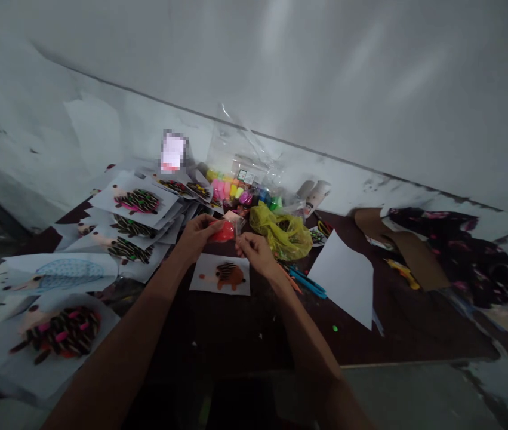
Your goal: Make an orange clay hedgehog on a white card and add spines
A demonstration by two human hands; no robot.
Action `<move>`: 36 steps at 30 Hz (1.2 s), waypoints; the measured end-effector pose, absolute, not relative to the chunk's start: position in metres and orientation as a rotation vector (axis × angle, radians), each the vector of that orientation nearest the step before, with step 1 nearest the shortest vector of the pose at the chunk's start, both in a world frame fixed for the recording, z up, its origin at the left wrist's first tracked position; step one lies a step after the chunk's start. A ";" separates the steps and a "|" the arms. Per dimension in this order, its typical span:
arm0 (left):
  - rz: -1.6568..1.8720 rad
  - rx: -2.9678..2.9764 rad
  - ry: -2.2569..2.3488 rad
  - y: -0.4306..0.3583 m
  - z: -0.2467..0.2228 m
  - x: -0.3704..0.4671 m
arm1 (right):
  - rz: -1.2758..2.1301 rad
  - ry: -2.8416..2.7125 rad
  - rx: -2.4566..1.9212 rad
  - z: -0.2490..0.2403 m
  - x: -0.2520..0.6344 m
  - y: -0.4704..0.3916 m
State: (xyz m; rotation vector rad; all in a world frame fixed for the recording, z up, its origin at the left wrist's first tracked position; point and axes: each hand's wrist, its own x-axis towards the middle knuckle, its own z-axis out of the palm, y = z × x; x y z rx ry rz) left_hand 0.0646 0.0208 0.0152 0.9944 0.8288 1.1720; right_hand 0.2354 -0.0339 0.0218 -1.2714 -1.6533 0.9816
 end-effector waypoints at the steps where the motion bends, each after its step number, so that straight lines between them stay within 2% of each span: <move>1: 1.163 0.997 0.839 0.021 0.016 0.063 | 0.968 -1.663 -1.262 0.022 0.236 -0.034; 6: 1.046 1.082 0.753 0.018 0.021 0.054 | 0.838 -1.743 -1.252 0.027 0.241 -0.037; 10: 0.968 1.248 0.732 0.016 0.021 0.050 | 0.935 -1.818 -1.206 0.032 0.240 -0.040; 23: 0.954 1.371 0.706 0.013 0.025 0.051 | 0.822 -1.920 -1.194 0.032 0.234 -0.043; 36: 0.968 1.431 0.745 0.011 0.029 0.057 | 0.784 -1.720 -1.238 0.030 0.230 -0.042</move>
